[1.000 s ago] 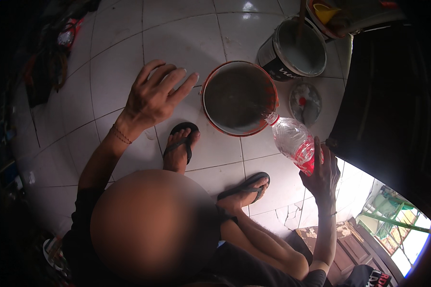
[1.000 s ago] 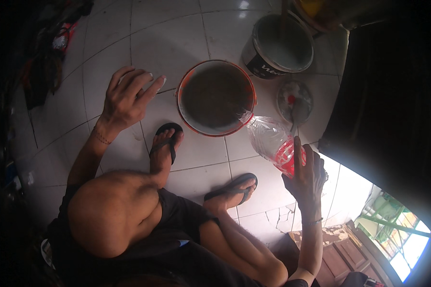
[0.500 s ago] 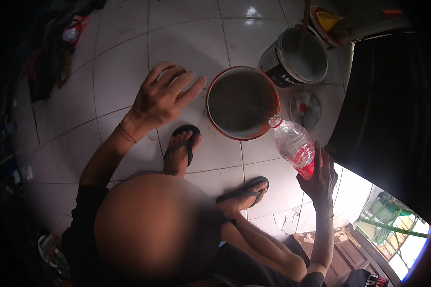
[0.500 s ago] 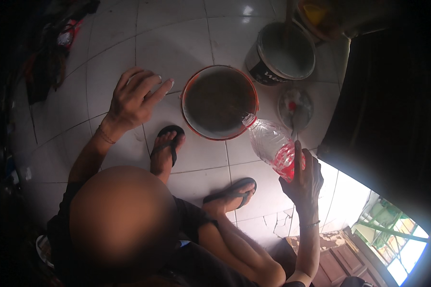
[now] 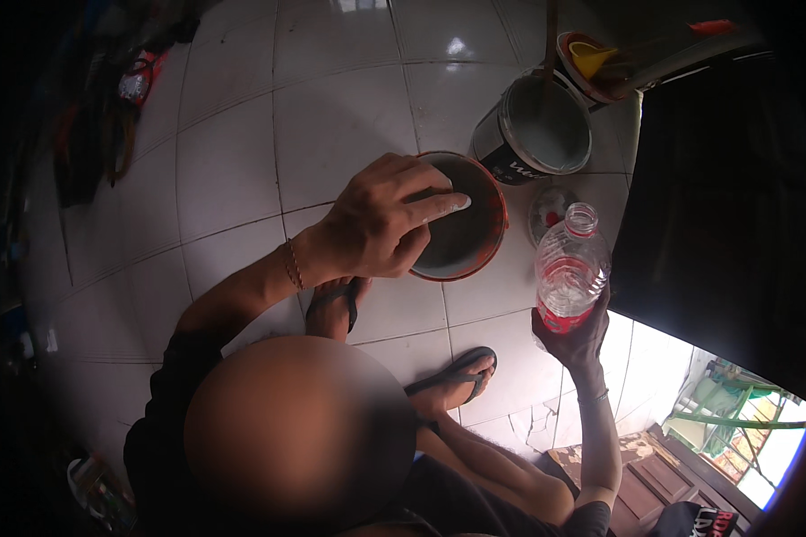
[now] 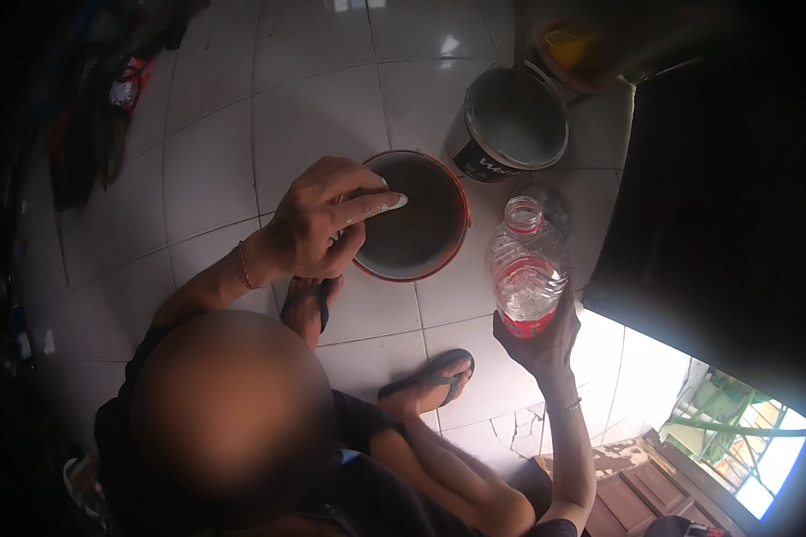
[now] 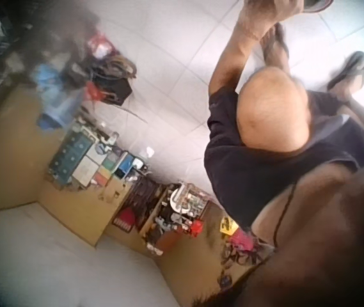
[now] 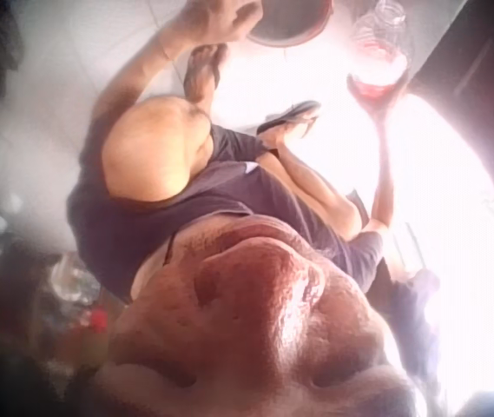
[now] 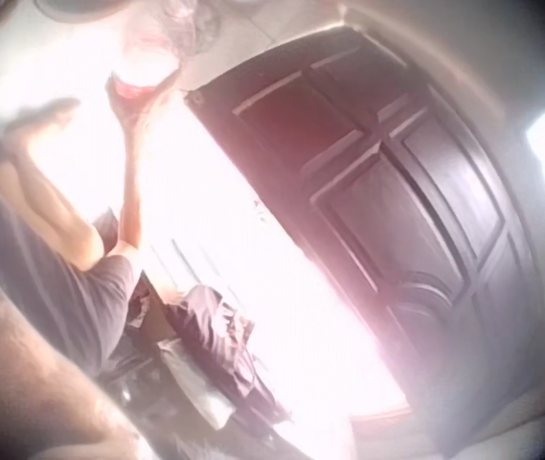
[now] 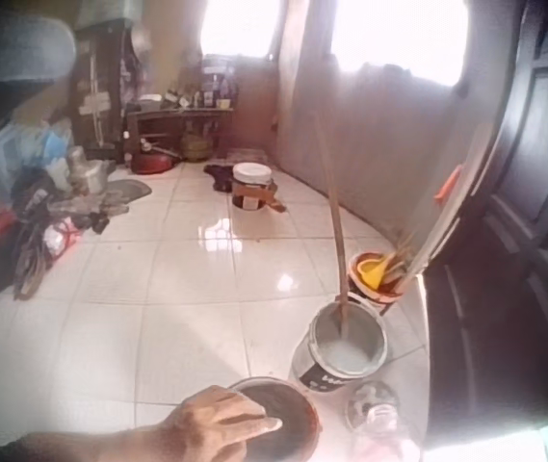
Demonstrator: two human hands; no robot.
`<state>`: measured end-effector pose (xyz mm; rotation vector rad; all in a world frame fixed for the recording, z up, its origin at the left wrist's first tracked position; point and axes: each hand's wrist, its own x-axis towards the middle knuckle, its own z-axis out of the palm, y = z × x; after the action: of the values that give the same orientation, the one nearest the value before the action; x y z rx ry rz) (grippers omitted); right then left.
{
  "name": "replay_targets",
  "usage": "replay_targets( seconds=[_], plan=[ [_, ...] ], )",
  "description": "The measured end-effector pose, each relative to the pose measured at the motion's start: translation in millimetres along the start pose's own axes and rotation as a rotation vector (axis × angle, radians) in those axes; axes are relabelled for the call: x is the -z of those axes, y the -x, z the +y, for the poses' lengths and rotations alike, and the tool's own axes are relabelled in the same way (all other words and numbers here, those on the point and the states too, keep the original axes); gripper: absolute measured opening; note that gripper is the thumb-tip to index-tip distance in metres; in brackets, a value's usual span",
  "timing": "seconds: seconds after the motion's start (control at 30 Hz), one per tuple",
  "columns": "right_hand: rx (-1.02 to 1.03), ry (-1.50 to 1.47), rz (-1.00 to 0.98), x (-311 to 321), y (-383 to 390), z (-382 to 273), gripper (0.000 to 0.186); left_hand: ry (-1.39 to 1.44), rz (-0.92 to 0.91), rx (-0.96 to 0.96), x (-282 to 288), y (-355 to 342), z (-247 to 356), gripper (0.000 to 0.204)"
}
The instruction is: The person mixes a light-colored liquid in a bucket using a wooden stick. They then walk to a balcony to retrieve a second bucket, return indoors, and pour water from a plastic bottle into the second bucket. Finally, they pour the contents of the first bucket into the second and stir the combined mixture.
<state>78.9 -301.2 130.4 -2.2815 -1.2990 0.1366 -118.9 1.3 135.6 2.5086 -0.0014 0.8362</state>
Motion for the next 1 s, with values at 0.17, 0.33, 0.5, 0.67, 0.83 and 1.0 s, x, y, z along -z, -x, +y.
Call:
replay_targets(
  seconds=[0.17,0.33,0.5,0.67,0.83,1.0],
  plan=[
    [-0.103,-0.117,-0.008,-7,-6,-2,0.089,0.227,-0.038,0.155,-9,-8,6,0.043],
    [-0.294,-0.492,0.217,-41,-10,14,0.078,0.301,0.012,0.245,-2,1,3,0.041],
    [-0.317,-0.507,0.283,-84,-11,36,0.078,0.207,0.047,0.203,6,-12,-1,0.041],
    [-0.363,-0.501,0.266,-101,-5,51,0.078,0.275,0.105,0.217,-3,-66,-39,0.041],
    [-0.287,-0.346,0.159,-114,-2,65,0.087,0.381,0.336,0.58,-66,-203,-147,0.042],
    [-0.328,-0.565,0.043,-113,23,78,0.09,0.588,0.395,0.634,-119,-316,-213,0.098]
  ],
)
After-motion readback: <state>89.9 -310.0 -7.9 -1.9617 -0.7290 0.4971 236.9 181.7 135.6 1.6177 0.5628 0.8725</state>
